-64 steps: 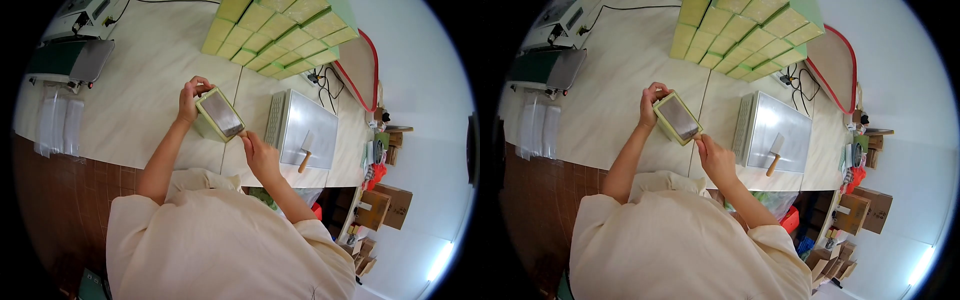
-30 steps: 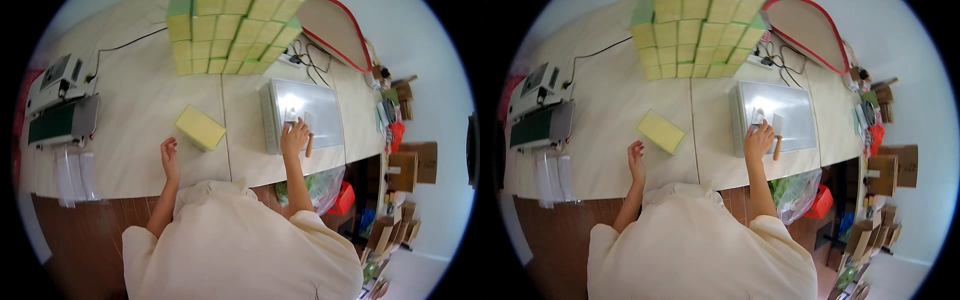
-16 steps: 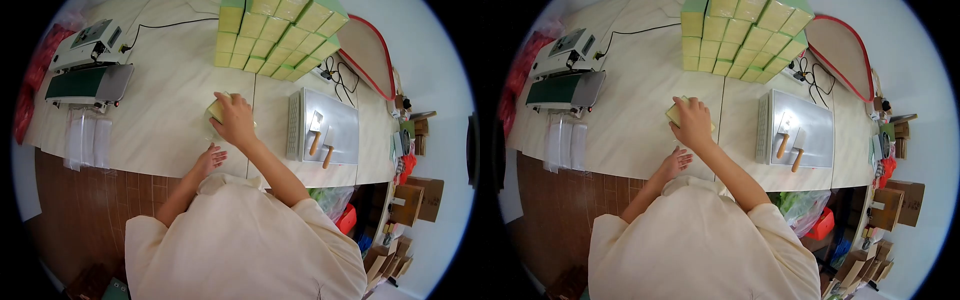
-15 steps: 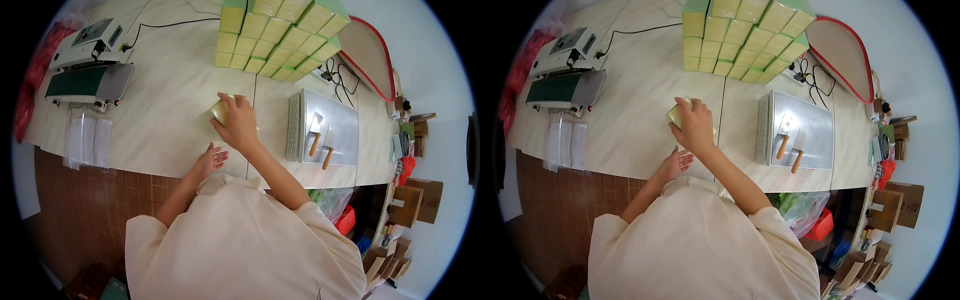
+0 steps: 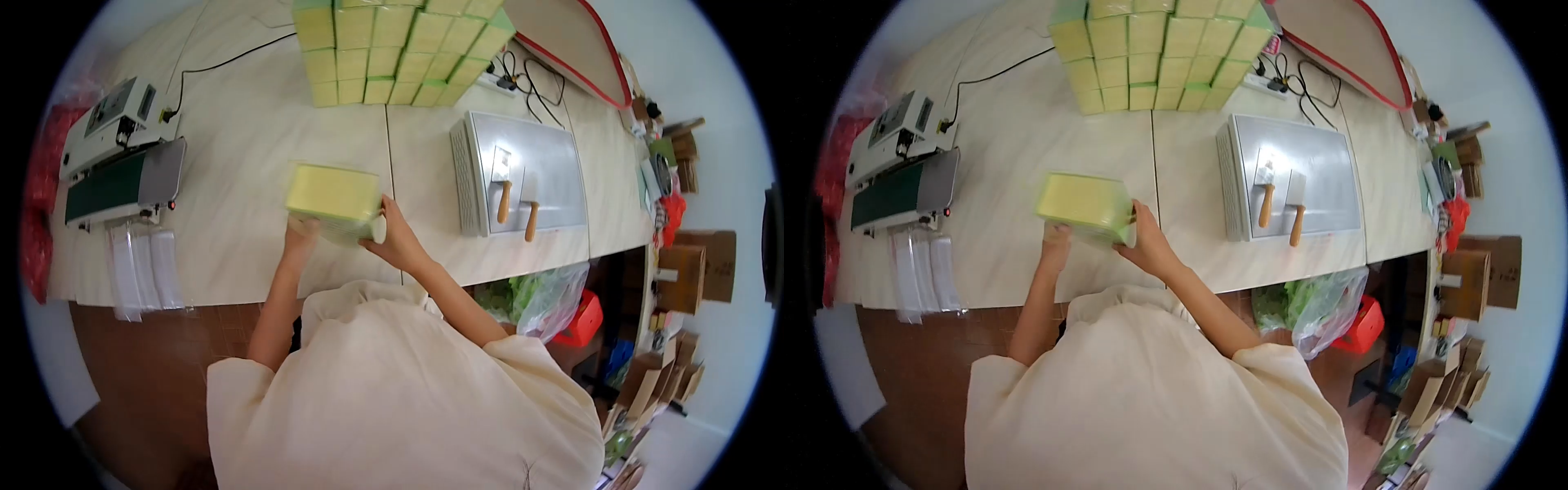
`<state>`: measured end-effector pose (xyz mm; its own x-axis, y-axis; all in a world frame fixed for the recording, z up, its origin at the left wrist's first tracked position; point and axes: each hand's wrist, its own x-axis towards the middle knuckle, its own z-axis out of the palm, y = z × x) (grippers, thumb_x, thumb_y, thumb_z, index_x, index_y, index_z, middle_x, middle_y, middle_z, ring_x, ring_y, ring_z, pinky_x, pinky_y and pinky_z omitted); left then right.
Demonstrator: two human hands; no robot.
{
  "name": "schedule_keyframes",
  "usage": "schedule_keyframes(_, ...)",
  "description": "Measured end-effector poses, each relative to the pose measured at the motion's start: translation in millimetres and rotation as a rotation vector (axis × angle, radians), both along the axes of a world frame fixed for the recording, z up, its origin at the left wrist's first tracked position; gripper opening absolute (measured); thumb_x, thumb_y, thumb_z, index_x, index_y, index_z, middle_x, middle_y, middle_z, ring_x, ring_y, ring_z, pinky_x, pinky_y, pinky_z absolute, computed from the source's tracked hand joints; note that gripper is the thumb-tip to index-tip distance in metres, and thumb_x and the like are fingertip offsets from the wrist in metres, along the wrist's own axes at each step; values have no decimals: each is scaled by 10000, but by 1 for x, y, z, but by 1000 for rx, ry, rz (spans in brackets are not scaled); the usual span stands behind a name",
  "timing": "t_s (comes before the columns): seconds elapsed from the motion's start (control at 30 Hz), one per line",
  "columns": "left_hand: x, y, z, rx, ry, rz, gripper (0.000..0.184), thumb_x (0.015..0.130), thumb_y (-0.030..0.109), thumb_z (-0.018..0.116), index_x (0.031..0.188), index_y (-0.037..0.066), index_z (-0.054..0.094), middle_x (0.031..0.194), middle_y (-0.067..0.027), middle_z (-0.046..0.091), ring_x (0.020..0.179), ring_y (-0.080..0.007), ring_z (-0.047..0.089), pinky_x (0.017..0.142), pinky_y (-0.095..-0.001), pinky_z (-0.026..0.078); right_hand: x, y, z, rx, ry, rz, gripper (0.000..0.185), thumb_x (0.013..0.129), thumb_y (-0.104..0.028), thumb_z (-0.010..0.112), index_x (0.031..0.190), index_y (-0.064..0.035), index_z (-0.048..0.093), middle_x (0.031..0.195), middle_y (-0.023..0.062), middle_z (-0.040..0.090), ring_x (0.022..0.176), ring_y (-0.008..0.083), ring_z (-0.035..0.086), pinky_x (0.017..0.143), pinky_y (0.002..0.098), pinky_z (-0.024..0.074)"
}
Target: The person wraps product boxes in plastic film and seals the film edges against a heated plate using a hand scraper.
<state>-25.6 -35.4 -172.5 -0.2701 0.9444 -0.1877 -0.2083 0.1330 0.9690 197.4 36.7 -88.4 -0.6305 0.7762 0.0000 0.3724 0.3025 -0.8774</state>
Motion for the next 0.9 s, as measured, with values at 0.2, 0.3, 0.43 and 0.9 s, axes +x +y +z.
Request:
schedule_keyframes(0.2, 28, 19, 72, 289, 252, 143, 1172, 650, 712, 734, 1467, 7, 277, 1448, -160, 418, 1365, -272, 386, 1090, -405, 352, -10, 4, 11, 78, 112, -39, 873, 719, -133, 825, 1414, -15, 311, 1382, 199, 400, 1275, 362, 436, 1054, 407, 394)
schedule_keyframes(0.3, 18, 22, 93, 396, 303, 72, 1086, 730, 632, 737, 1475, 1, 261, 1482, -197, 376, 1393, -291, 357, 1096, -420, 349, -14, 1, 29, 89, 235, -90, 893, 712, -174, 838, 1419, -32, 312, 1411, 200, 370, 1306, 376, 396, 1066, 432, 383)
schedule_keyframes(0.43, 18, 26, 125, 401, 368, 160, 865, 839, 459, 724, 1450, 5, 313, 1464, -180, 407, 1363, -280, 404, 1077, -398, 380, -1, 6, 86, 322, 266, -6, 801, 682, -252, 855, 1359, -107, 451, 1405, 200, 387, 1290, 389, 387, 1058, 463, 381)
schedule_keyframes(0.9, -1, 29, 191, -186, 1012, 70, 304, 905, 81, 604, 1205, 101, 647, 689, -19, 533, 608, -102, 484, 618, -262, 436, 19, 26, 102, 616, 123, 186, 149, 766, -58, 745, 820, -61, 606, 1305, 98, 533, 1233, 328, 464, 961, 447, 424)
